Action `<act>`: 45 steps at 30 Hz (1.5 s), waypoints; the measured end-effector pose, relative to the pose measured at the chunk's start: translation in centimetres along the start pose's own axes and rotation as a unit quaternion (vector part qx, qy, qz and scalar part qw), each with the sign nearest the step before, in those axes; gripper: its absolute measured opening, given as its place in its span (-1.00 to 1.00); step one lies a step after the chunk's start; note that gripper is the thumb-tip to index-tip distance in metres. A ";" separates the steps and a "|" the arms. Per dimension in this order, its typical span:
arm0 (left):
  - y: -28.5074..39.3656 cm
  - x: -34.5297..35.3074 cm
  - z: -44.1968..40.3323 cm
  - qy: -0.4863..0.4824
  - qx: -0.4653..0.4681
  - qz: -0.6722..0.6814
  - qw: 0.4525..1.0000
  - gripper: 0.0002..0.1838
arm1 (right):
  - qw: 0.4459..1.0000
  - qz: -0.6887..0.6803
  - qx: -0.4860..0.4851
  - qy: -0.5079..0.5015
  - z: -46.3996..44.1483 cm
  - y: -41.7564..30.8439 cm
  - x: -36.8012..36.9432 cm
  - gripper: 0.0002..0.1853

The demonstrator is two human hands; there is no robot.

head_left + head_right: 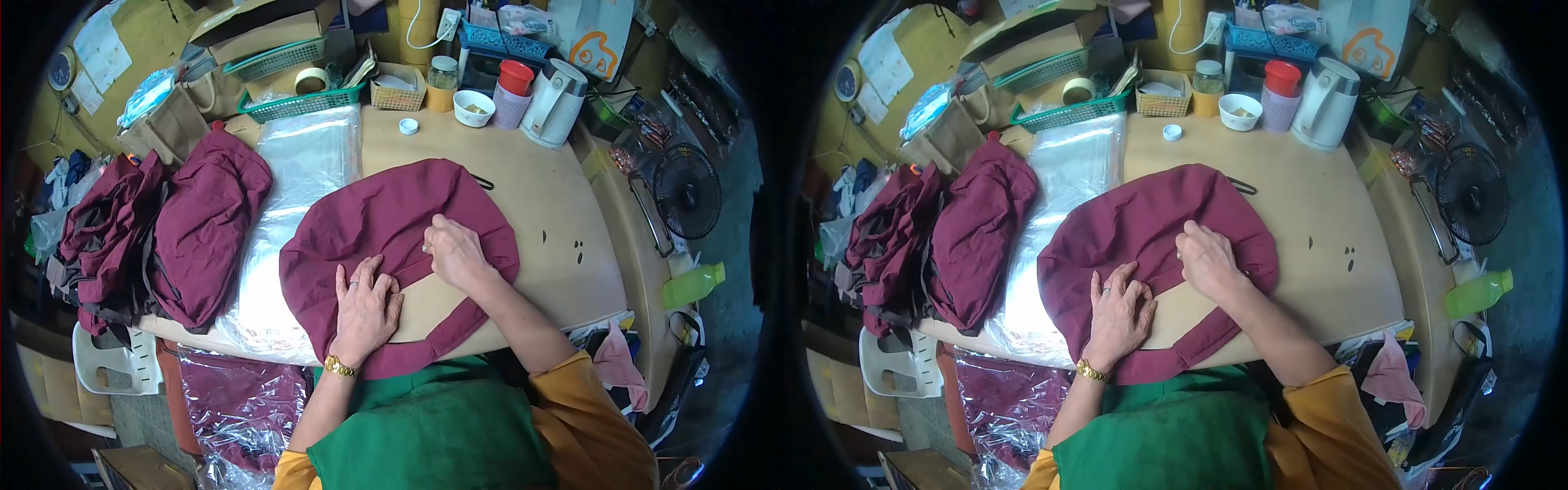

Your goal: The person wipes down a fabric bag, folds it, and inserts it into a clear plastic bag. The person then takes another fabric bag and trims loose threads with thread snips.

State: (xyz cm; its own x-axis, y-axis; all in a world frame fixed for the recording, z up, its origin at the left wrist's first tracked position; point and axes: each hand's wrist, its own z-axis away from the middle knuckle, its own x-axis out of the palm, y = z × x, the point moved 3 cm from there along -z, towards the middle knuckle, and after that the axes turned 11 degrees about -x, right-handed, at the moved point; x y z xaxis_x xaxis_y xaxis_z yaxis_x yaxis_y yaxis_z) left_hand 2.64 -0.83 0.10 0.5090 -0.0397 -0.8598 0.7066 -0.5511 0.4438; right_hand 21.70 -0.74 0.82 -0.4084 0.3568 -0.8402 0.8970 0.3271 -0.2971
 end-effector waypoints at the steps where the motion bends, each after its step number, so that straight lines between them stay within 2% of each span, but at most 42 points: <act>1: 0.0 0.1 0.0 0.000 0.000 -0.002 1.000 -0.81 | 1.000 -0.024 -0.020 -0.002 0.0 -0.8 -0.1 -0.90; 3: 0.0 0.4 -0.1 0.000 -0.003 0.000 1.000 -0.81 | 0.994 -0.053 -0.086 -0.041 0.6 -2.7 1.3 -0.92; 4: -0.1 0.4 -0.2 0.002 -0.006 0.004 1.000 -0.81 | 0.993 -0.104 -0.052 -0.015 1.3 -3.6 1.9 -0.94; 6: -0.2 0.4 0.1 0.004 -0.009 0.007 1.000 -0.81 | 0.993 -0.120 0.006 -0.019 1.1 -2.3 1.6 -0.93; 8: -0.3 0.6 0.1 0.007 0.003 0.004 1.000 -0.81 | 1.000 -0.011 0.003 -0.016 0.3 0.1 1.2 -0.92; 10: -0.2 0.6 0.1 0.004 0.007 0.000 1.000 -0.81 | 1.000 0.022 0.010 -0.008 -0.2 0.2 -0.2 -0.92; 12: -0.1 0.5 0.1 0.002 0.002 -0.003 1.000 -0.80 | 0.995 -0.087 0.016 -0.040 0.2 -1.3 -0.4 -0.93; 14: 0.2 0.2 0.2 -0.014 0.016 -0.023 1.000 -0.79 | 0.991 -0.107 -0.005 -0.079 1.0 -3.2 0.5 -0.91; 16: 0.9 -1.2 0.7 0.023 0.011 -0.057 0.998 -0.74 | 0.989 -0.098 0.021 -0.112 1.3 -3.7 1.0 -0.92; 18: 0.9 -2.8 1.5 0.079 -0.052 -0.123 0.988 -0.71 | 0.990 -0.108 0.018 -0.088 0.8 -2.8 0.2 -0.96; 20: 0.1 -3.9 2.1 0.093 -0.087 -0.103 0.987 -0.72 | 0.987 -0.154 0.046 0.015 0.2 -2.1 -1.6 -0.98; 22: -0.3 -4.9 2.5 0.067 -0.127 -0.059 0.988 -0.69 | 0.988 -0.149 0.030 0.040 -0.4 -1.6 -2.2 -0.95; 25: -1.0 -5.8 2.5 0.058 -0.161 -0.009 0.985 -0.64 | 0.985 -0.162 0.020 0.065 -1.2 -1.7 -2.7 -0.93; 29: -1.7 -6.4 2.6 0.093 -0.146 0.027 0.984 -0.56 | 0.979 -0.164 -0.015 0.123 -2.0 -2.4 -3.2 -0.91; 31: -2.0 -6.6 2.8 0.067 -0.169 0.151 0.972 -0.56 | 0.969 -0.168 -0.030 0.176 -2.4 -2.4 -3.7 -0.87; 32: -2.2 -6.7 2.8 0.069 -0.169 0.149 0.972 -0.56 | 0.969 -0.170 -0.031 0.177 -2.6 -2.2 -3.7 -0.87; 34: -3.2 -6.1 2.9 -0.010 -0.258 0.402 0.878 -0.56 | 0.974 -0.121 -0.035 0.188 -2.7 -1.7 -3.9 -0.84; 35: -3.2 -6.2 2.9 -0.035 -0.227 0.482 0.845 -0.55 | 0.977 -0.121 -0.027 0.176 -2.7 -1.2 -3.5 -0.83; 36: -3.2 -6.0 3.0 -0.035 -0.228 0.482 0.845 -0.55 | 0.977 -0.122 -0.027 0.175 -2.7 -1.0 -3.1 -0.83; 38: -3.0 -4.7 3.0 -0.089 -0.239 0.615 0.747 -0.48 | 0.978 -0.103 -0.037 0.178 -2.6 -0.8 -2.6 -0.82; 40: -2.2 -3.9 3.1 -0.101 -0.231 0.606 0.755 -0.42 | 0.977 -0.100 -0.035 0.187 -2.7 -1.0 -2.8 -0.82; 42: -1.3 -4.0 3.0 -0.051 -0.248 0.428 0.867 -0.41 | 0.975 -0.097 -0.032 0.196 -2.8 -1.3 -3.2 -0.81; 43: -1.4 -3.6 2.9 -0.046 -0.241 0.366 0.898 -0.44 | 0.972 -0.113 -0.028 0.203 -2.9 -1.5 -3.6 -0.81; 44: -1.5 -3.2 2.8 -0.048 -0.242 0.367 0.897 -0.44 | 0.969 -0.129 -0.025 0.210 -3.0 -1.7 -4.0 -0.80; 45: -1.6 -2.8 2.7 -0.036 -0.249 0.374 0.892 -0.54 | 0.969 -0.128 -0.024 0.210 -3.1 -1.8 -4.4 -0.80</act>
State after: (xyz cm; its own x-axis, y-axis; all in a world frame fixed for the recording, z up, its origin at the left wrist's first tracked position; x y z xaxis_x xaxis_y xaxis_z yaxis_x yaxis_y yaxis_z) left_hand -1.22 -2.06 1.16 0.9101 -0.3043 -0.2811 0.3213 0.0903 0.9427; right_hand 21.33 -0.20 6.41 -0.6576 0.5798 -0.4811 0.7531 0.4882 -0.4410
